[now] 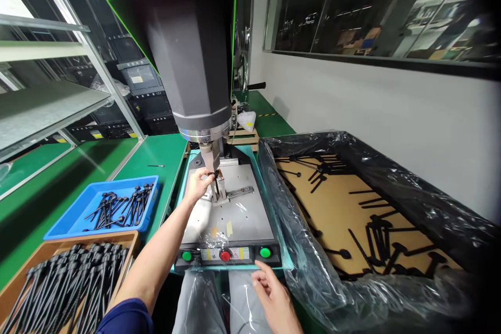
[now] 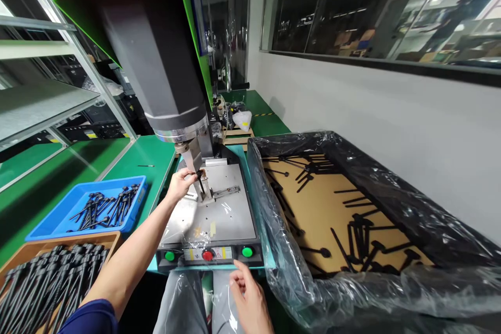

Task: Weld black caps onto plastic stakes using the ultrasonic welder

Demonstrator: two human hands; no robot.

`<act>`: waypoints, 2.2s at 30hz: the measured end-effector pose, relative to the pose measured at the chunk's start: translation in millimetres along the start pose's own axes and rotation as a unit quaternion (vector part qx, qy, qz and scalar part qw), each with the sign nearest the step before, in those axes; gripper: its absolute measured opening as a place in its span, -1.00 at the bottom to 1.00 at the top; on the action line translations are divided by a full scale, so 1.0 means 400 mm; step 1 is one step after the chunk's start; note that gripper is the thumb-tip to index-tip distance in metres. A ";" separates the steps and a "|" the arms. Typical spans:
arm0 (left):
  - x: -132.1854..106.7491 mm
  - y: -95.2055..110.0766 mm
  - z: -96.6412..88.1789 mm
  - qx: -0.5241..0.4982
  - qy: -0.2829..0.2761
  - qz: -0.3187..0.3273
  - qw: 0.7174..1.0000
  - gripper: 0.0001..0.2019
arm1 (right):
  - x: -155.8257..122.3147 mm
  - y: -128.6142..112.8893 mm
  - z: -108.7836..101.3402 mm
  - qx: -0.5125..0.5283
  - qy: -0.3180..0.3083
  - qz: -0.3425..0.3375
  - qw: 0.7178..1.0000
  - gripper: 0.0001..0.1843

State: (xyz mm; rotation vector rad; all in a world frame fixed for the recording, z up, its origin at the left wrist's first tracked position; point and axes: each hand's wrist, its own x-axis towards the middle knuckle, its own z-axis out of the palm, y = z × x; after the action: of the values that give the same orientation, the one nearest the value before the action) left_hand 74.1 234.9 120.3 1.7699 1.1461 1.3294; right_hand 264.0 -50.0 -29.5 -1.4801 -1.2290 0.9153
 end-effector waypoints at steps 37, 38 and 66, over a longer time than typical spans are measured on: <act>-0.353 -0.202 -0.271 0.215 0.072 -0.283 0.932 -0.70 | 0.376 -0.050 -0.039 -0.226 0.027 -0.006 0.974 -0.56; -0.373 -0.218 -0.273 0.208 0.081 -0.299 0.928 -0.70 | 0.399 -0.052 -0.034 -0.260 0.021 -0.001 0.965 -0.57; -0.358 -0.176 -0.250 -0.179 0.165 -0.295 0.924 -0.58 | 0.497 -0.140 -0.005 0.087 -0.041 0.118 0.988 -0.69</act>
State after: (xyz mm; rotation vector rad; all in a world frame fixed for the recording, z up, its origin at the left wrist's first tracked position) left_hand -55.9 132.9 30.1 0.8558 1.3659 1.3639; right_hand 293.1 145.4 31.6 -1.4786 -1.0168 1.2201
